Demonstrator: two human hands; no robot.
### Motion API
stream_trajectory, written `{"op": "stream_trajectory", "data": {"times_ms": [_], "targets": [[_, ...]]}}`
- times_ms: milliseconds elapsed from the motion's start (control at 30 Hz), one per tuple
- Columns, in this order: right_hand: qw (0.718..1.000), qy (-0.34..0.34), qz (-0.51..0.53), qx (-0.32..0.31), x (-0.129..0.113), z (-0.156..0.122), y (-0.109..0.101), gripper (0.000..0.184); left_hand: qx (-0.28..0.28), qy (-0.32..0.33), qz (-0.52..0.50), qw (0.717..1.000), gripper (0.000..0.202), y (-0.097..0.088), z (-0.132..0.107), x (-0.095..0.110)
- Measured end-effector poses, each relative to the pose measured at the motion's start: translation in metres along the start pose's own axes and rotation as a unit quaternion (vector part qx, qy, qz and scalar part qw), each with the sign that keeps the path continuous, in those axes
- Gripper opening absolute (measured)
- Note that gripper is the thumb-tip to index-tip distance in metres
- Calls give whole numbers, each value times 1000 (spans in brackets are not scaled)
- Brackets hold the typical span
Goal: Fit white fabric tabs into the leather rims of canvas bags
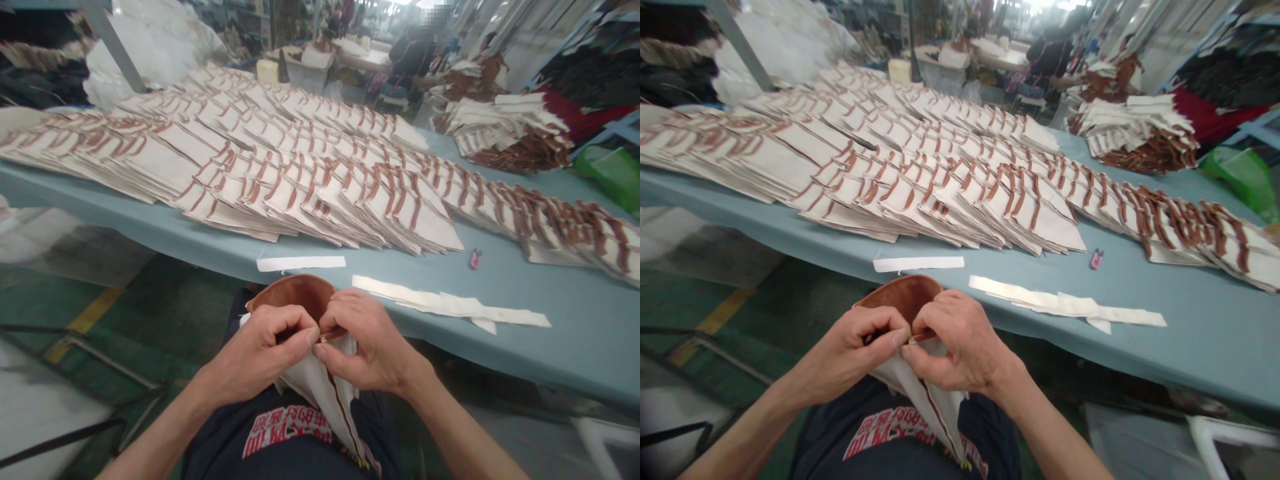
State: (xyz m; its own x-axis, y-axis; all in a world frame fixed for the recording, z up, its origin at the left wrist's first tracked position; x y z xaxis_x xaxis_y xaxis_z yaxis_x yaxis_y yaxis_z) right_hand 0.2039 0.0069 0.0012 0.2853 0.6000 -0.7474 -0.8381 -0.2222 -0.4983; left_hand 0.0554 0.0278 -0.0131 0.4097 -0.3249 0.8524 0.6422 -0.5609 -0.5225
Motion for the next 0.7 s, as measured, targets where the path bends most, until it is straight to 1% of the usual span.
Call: {"op": "stream_trajectory", "data": {"times_ms": [200,467,700], "targets": [[1000,20,21,-9,2,-5,1,14,-12,-11,-6,1000,26,2,2,-1],[999,35,35,0,3,-8,0,17,-6,-2,3,1000,27,1,1,-3],[997,50,54,-1,6,-10,2,17,-7,-13,2,1000,28,3,2,-9]]}}
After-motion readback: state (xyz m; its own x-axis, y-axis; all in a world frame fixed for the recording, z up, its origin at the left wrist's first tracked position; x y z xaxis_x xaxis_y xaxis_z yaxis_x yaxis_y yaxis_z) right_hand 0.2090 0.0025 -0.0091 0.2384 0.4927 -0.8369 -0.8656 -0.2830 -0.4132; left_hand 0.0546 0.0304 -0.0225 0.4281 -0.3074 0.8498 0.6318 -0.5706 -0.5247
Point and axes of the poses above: each hand's wrist, its own z-axis towards the middle knuckle, its own y-axis out of the palm, x = y × z, the point moved 5 cm from there along z, towards the middle knuckle, and after that the axes turned 13 degrees about z, right-handed, at the moved point
